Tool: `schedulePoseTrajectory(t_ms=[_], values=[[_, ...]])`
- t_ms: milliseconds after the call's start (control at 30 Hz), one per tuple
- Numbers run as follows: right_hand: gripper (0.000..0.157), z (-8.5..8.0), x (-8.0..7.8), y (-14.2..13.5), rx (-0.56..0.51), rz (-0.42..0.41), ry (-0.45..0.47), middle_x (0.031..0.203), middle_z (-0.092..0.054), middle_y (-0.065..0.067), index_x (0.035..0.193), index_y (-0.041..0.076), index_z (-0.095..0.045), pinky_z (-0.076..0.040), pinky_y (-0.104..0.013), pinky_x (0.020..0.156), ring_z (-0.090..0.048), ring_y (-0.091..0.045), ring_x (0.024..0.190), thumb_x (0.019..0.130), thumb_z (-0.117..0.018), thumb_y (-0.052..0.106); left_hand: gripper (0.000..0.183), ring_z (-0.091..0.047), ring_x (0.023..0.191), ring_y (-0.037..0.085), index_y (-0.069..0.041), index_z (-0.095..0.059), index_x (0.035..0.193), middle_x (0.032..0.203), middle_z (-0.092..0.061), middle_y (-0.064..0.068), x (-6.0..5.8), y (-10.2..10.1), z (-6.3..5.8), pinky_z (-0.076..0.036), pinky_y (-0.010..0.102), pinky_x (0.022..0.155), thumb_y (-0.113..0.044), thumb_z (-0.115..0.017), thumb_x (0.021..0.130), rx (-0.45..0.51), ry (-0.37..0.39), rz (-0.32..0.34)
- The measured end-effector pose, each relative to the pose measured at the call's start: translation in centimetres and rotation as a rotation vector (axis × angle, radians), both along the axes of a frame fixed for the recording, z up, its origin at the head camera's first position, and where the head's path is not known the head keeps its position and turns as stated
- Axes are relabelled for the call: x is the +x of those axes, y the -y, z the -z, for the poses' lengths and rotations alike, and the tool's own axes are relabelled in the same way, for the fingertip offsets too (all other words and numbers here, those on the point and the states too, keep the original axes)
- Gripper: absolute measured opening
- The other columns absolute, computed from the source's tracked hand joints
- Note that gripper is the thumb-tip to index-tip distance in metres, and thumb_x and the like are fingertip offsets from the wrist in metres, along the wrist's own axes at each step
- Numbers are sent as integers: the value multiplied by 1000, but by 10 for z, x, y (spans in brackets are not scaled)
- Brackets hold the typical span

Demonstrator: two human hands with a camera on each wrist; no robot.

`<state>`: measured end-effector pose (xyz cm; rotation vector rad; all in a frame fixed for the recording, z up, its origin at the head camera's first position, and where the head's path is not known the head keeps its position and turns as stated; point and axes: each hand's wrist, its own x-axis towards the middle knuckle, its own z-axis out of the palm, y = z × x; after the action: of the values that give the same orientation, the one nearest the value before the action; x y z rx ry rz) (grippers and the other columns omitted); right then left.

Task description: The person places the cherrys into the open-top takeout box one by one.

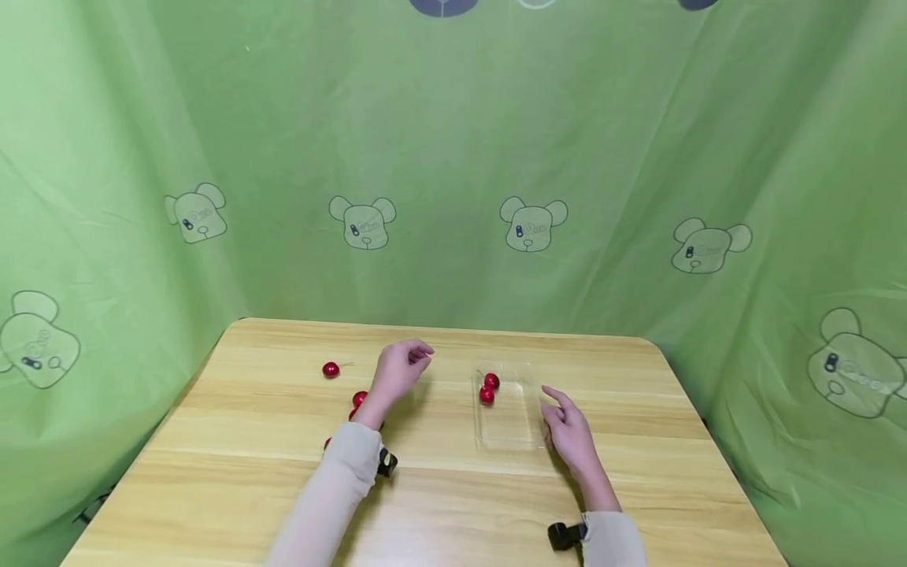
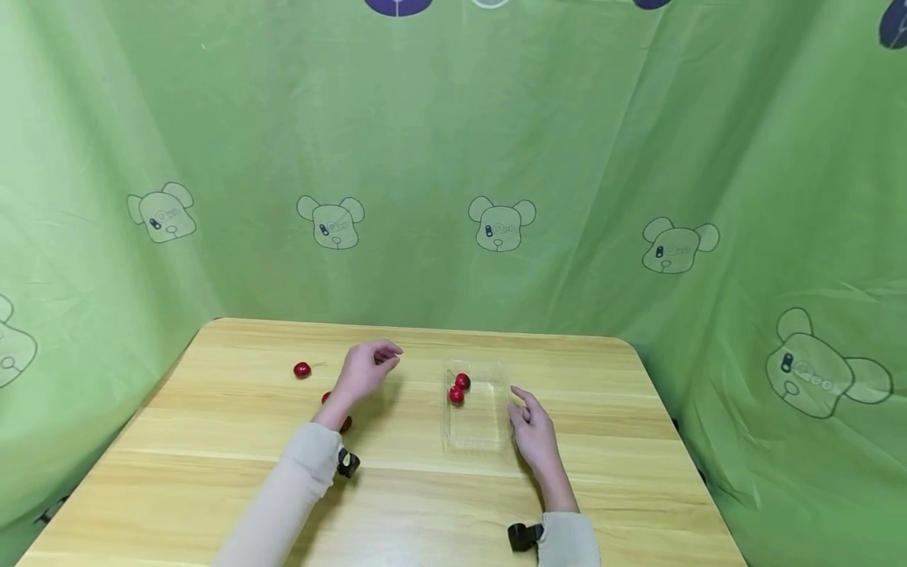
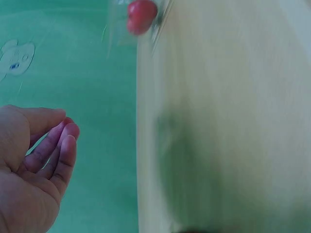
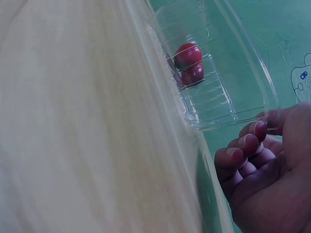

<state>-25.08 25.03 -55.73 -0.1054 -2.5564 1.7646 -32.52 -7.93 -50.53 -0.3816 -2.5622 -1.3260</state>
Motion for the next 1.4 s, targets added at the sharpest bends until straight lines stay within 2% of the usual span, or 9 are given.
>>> schedulePoseTrajectory(t_ms=[233, 400, 667, 933, 1133, 1300, 1400], values=[[44, 1, -1, 0, -8, 0, -3, 68, -51, -4, 154, 11, -45, -42, -24, 49, -49, -13, 50, 110, -49, 19, 16, -71, 88, 22, -7, -76, 111, 98, -77, 7, -8, 39, -11, -59, 39, 83, -8, -72, 95, -86, 21, -83], [44, 1, -1, 1, -10, 3, -5, 68, -51, -4, 153, 11, -46, -41, -23, 48, -49, -13, 50, 110, -49, 16, 18, -71, 92, 27, -5, -75, 114, 101, -77, 11, -11, 64, -15, -59, 43, 86, -7, -70, 96, -131, 27, -94], [44, 2, -2, 3, -8, 1, -4, 68, -53, -5, 153, 12, -46, -42, -24, 49, -50, -13, 51, 110, -49, 17, 24, -70, 99, 30, -4, -72, 118, 107, -76, 13, -15, 94, -12, -56, 47, 92, -6, -71, 95, -222, 53, -116], [44, 2, -1, 3, -1, 4, 2, 69, -53, -5, 153, 12, -46, -43, -24, 50, -50, -13, 51, 110, -49, 17, 35, -66, 112, 38, -4, -69, 125, 121, -72, 18, -18, 111, 1, -53, 55, 97, -7, -74, 91, -315, 74, -127], [45, 0, 1, 1, 0, 8, 1, 68, -52, -4, 154, 9, -45, -43, -24, 49, -49, -13, 50, 110, -49, 16, 39, -63, 119, 41, -3, -68, 129, 127, -69, 20, -17, 118, 8, -50, 58, 102, -7, -75, 90, -360, 151, -128], [46, -4, 2, 2, -3, 5, -3, 67, -52, -2, 154, 8, -45, -42, -23, 49, -50, -12, 50, 109, -51, 16, 39, -63, 119, 42, -3, -68, 128, 129, -69, 20, -13, 122, 9, -49, 58, 103, -6, -75, 90, -373, 231, -142], [46, -5, 2, 2, -8, -2, -8, 67, -52, -2, 154, 7, -45, -42, -23, 49, -50, -12, 50, 109, -51, 16, 36, -62, 118, 42, -2, -69, 126, 128, -69, 21, -13, 124, 9, -49, 58, 103, -6, -75, 90, -405, 235, -151]])
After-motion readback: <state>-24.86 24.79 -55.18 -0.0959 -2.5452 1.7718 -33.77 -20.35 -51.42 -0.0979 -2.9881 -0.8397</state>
